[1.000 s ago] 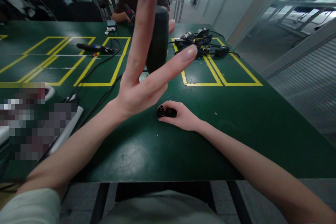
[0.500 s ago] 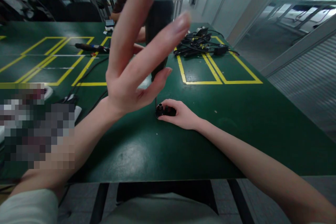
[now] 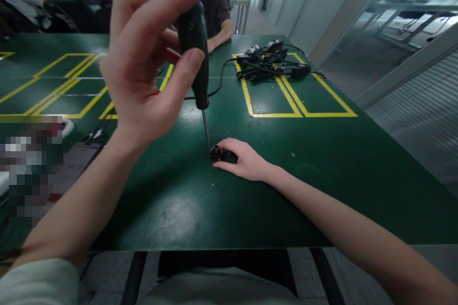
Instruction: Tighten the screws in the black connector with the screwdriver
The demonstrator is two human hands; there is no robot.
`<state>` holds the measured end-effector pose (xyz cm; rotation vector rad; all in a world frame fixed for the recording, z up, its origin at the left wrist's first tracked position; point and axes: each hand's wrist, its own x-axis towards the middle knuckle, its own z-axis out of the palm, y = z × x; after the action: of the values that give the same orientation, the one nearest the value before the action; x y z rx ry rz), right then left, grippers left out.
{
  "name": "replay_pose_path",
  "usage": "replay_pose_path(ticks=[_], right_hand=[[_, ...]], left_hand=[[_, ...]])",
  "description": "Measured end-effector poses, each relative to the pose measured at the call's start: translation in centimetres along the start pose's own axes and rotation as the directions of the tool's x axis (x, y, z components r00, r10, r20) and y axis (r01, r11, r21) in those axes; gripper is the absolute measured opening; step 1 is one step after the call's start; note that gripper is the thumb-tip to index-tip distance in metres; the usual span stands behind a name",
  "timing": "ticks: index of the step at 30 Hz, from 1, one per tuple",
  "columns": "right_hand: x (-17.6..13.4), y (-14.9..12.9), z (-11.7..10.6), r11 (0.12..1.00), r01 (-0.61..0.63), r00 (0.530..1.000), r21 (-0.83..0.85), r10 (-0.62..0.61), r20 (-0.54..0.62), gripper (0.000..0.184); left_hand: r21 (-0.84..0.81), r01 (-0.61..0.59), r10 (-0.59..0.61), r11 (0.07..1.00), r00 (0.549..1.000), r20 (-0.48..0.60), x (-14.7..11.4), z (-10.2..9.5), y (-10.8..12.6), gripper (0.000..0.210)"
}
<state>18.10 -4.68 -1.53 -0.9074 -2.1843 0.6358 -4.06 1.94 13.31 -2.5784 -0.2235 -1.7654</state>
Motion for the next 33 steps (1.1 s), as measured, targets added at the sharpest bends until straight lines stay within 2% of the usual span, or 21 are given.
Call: replay_pose_path(ticks=[1, 2, 5, 6, 8, 9, 10, 11, 13, 16, 18, 19, 20, 21, 23, 25, 27, 28, 30, 33], right_hand=[[0.0, 0.0, 0.0, 1.000, 0.000, 1.000, -0.005, 0.000, 0.000, 0.028], [0.0, 0.1, 0.1, 1.000, -0.004, 1.000, -0.011, 0.004, 0.001, 0.029], [0.0, 0.1, 0.1, 0.999, -0.025, 1.000, -0.029, 0.025, 0.007, 0.030], [0.1, 0.1, 0.1, 0.999, -0.030, 1.000, -0.033, 0.030, 0.007, 0.031], [0.1, 0.0, 0.1, 0.999, -0.030, 1.000, -0.036, 0.030, 0.008, 0.031], [0.1, 0.0, 0.1, 0.999, -0.028, 1.000, -0.038, 0.029, 0.009, 0.031], [0.1, 0.0, 0.1, 0.999, -0.030, 0.999, -0.041, 0.030, 0.012, 0.031], [0.1, -0.1, 0.0, 0.999, -0.033, 0.999, -0.043, 0.033, 0.016, 0.031], [0.1, -0.1, 0.0, 0.998, -0.045, 0.999, -0.042, 0.046, 0.024, 0.030], [0.1, -0.1, -0.1, 0.999, -0.041, 0.999, -0.026, 0.042, 0.026, 0.029], [0.1, -0.1, 0.0, 1.000, -0.021, 1.000, -0.014, 0.021, 0.018, 0.028], [0.1, 0.0, 0.0, 1.000, -0.013, 1.000, -0.010, 0.013, 0.015, 0.027], [0.1, 0.0, 0.0, 1.000, -0.007, 1.000, -0.009, 0.007, 0.012, 0.027], [0.1, 0.0, 0.0, 1.000, -0.002, 1.000, -0.010, 0.002, 0.011, 0.027], [0.1, 0.0, 0.0, 1.000, 0.001, 1.000, -0.018, -0.001, 0.012, 0.027], [0.1, -0.1, 0.0, 0.999, 0.012, 1.000, -0.030, -0.011, 0.016, 0.026], [0.1, -0.2, 0.0, 0.999, 0.028, 0.999, -0.037, -0.028, 0.016, 0.025], [0.1, -0.2, 0.0, 0.999, 0.035, 0.999, -0.040, -0.035, 0.015, 0.024], [0.1, -0.3, 0.0, 0.998, 0.039, 0.999, -0.050, -0.038, 0.016, 0.023], [0.2, -0.5, 0.0, 0.996, 0.043, 0.999, -0.082, -0.042, 0.019, 0.021]], left_hand=[[0.078, 0.101, -0.100, 0.992, 0.995, -0.012, 0.3, -0.1, 0.5, 0.040], [0.117, 0.142, -0.139, 0.983, 0.990, -0.027, 0.6, -0.2, 1.0, 0.040], [0.162, 0.139, -0.148, 0.977, 0.988, 0.042, 1.9, -0.1, 2.1, 0.050], [0.163, 0.069, -0.087, 0.984, 0.991, 0.101, 2.4, 0.0, 2.1, 0.060], [0.178, 0.100, -0.117, 0.979, 0.990, 0.084, 3.3, 0.3, 1.7, 0.067], [0.189, 0.044, -0.066, 0.981, 0.991, 0.114, 3.6, 0.6, 1.4, 0.066], [0.203, -0.021, 0.000, 0.979, 0.995, 0.104, 3.7, 0.8, 1.1, 0.062], [0.226, -0.048, 0.040, 0.973, 0.998, 0.038, 3.8, 1.0, 0.7, 0.057], [0.263, -0.054, 0.064, 0.963, 0.997, -0.031, 3.7, 1.6, 0.2, 0.039], [0.130, 0.072, -0.055, 0.989, 0.990, -0.131, 3.3, 2.6, 0.3, 0.021], [-0.069, 0.187, -0.194, 0.980, 0.976, -0.096, 3.2, 3.5, 1.0, 0.020], [-0.158, 0.201, -0.223, 0.967, 0.965, -0.136, 3.2, 4.0, 1.4, 0.022], [-0.246, 0.216, -0.250, 0.945, 0.961, -0.118, 3.3, 4.5, 1.8, 0.023], [-0.337, 0.233, -0.291, 0.912, 0.947, -0.134, 3.4, 4.9, 2.3, 0.025], [-0.491, 0.283, -0.421, 0.824, 0.886, -0.195, 3.7, 5.5, 2.9, 0.024], [-0.603, 0.374, -0.559, 0.705, 0.816, -0.147, 4.0, 5.5, 3.2, 0.025], [-0.688, 0.402, -0.597, 0.604, 0.800, -0.056, 4.2, 5.1, 3.0, 0.036], [-0.728, 0.400, -0.565, 0.557, 0.825, 0.022, 4.4, 4.8, 2.9, 0.046], [-0.729, 0.461, -0.599, 0.506, 0.796, 0.087, 4.6, 4.3, 2.7, 0.052], [-0.737, 0.508, -0.732, 0.446, 0.681, 0.026, 4.9, 4.1, 3.0, 0.053]])
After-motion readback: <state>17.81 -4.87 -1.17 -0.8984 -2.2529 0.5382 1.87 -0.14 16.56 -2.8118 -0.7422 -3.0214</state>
